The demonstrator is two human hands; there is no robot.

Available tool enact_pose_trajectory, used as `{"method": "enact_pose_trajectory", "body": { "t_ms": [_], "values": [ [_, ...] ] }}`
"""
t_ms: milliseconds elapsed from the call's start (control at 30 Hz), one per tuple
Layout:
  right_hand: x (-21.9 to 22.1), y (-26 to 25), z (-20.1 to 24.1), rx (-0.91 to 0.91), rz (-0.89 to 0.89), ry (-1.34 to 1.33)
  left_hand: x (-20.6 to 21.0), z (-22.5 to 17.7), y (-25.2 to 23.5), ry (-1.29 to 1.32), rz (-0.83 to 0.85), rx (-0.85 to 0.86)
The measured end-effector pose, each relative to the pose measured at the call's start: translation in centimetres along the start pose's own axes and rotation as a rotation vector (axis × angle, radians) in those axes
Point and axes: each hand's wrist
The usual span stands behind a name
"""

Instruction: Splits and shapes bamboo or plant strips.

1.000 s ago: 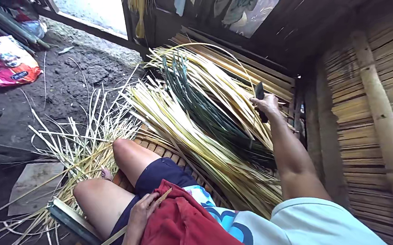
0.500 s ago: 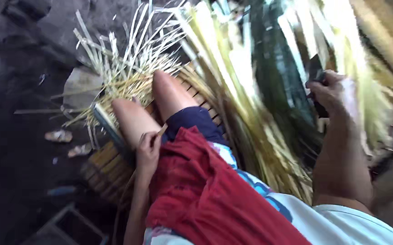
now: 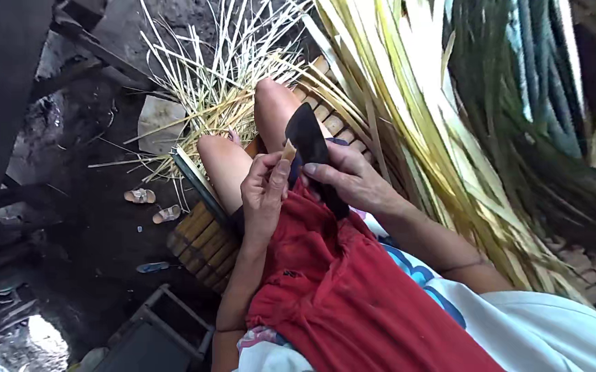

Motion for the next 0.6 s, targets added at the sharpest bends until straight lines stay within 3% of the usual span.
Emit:
{"method": "enact_pose_trajectory", "body": {
  "t_ms": [133,600],
  "values": [
    [-0.1,0.1,0.6,-0.091,-0.047,-0.002,0.8,-0.1,-0.5,0.029,-0.007,-0.036],
    [-1.3,-0.8,0.9,-0.097,-0.112,0.067,2.1,-0.2,-0.9,-0.027,-0.025,-0.127]
  ]
}}
Point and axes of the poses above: each hand's wrist, its own y-axis away from the middle knuckle, its own x-axis out of the palm, z = x × y, and after that the axes turned 11 degrees about x, right-handed
